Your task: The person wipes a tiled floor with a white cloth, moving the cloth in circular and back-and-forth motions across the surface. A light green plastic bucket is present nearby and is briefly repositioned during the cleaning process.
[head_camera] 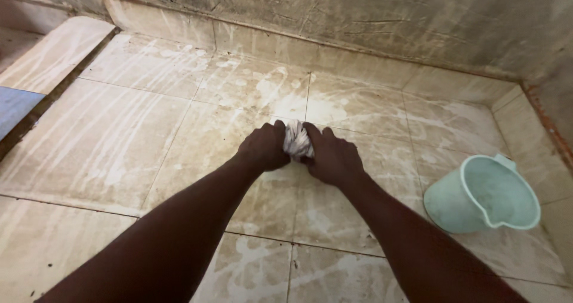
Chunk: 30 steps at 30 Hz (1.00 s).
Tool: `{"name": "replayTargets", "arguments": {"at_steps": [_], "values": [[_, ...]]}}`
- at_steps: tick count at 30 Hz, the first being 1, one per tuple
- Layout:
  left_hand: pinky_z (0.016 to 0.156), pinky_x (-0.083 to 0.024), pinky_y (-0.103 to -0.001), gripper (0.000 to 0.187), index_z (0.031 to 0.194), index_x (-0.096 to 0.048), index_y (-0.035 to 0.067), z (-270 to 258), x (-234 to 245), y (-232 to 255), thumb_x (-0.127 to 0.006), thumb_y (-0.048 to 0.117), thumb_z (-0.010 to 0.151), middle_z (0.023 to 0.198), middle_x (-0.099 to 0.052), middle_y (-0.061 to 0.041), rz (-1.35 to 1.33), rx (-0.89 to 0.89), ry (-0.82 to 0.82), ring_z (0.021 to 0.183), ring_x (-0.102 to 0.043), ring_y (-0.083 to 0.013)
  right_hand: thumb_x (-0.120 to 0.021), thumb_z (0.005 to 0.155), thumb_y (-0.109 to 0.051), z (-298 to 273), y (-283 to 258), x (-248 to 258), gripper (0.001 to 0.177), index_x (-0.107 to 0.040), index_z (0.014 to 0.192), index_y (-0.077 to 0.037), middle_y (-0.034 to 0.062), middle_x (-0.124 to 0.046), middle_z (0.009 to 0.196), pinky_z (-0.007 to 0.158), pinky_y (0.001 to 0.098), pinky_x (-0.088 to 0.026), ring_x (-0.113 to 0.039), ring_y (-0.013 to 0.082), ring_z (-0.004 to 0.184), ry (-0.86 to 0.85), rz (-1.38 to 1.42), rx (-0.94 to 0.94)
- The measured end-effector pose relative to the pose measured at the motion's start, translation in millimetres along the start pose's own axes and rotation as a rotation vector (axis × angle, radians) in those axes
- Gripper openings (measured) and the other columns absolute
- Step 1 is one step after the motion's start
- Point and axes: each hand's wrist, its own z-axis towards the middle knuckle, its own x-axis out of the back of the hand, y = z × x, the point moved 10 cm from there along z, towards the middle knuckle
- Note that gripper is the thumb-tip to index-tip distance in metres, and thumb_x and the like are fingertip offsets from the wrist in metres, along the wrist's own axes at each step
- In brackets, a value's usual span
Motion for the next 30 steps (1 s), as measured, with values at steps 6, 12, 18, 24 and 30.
{"name": "replayTargets", "arguments": {"at_steps": [6, 12, 18, 24, 30], "values": [[0.091, -0.058, -0.047, 0.065, 0.124, -0.053, 0.003, 23, -17, -8, -0.085, 0.029, 0.074, 0.118, -0.065, -0.024, 0.039, 0.029, -0.021, 0.11, -0.068, -0.0406, -0.078, 0.082, -0.038, 20, 8, -20, 0.081, -0.036, 0.15, -0.024, 0.0189, -0.061, 0.123, 0.082, 0.0554, -0.055, -0.069, 0.0424, 0.097, -0.012, -0.003, 0.001], [0.094, -0.058, -0.044, 0.061, 0.119, -0.062, 0.005, 35, -40, -13, -0.087, 0.038, 0.075, 0.117, -0.068, -0.022, 0.065, 0.031, -0.077, 0.111, -0.069, -0.0363, -0.079, 0.083, -0.042, 21, 8, -40, 0.07, -0.045, 0.139, -0.018, 0.021, -0.065, 0.112, 0.08, 0.0551, -0.056, -0.07, 0.0429, 0.096, -0.045, 0.029, -0.043], [0.095, -0.058, -0.042, 0.058, 0.111, -0.07, 0.006, 44, -43, -7, -0.089, 0.044, 0.072, 0.113, -0.073, -0.018, 0.137, -0.06, -0.16, 0.11, -0.07, -0.0329, -0.08, 0.081, -0.042, 26, 9, -36, 0.065, -0.049, 0.13, -0.015, 0.0196, -0.07, 0.108, 0.082, 0.0542, -0.056, -0.07, 0.0418, 0.1, -0.044, 0.08, -0.038], [0.091, -0.06, -0.042, 0.051, 0.105, -0.074, 0.007, 46, -50, -9, -0.088, 0.041, 0.07, 0.107, -0.076, -0.016, 0.168, -0.075, -0.235, 0.103, -0.073, -0.0327, -0.079, 0.081, -0.04, 27, 12, -45, 0.057, -0.051, 0.124, -0.014, 0.0164, -0.072, 0.109, 0.084, 0.0528, -0.056, -0.07, 0.0395, 0.103, -0.107, 0.114, -0.049], [0.089, -0.061, -0.042, 0.049, 0.101, -0.075, 0.007, 37, -58, -6, -0.088, 0.041, 0.068, 0.104, -0.076, -0.017, 0.178, -0.098, -0.287, 0.1, -0.074, -0.0327, -0.08, 0.08, -0.044, 17, 9, -49, 0.058, -0.051, 0.12, -0.014, 0.0159, -0.073, 0.108, 0.086, 0.0526, -0.056, -0.069, 0.0385, 0.105, -0.161, 0.095, -0.045]]}}
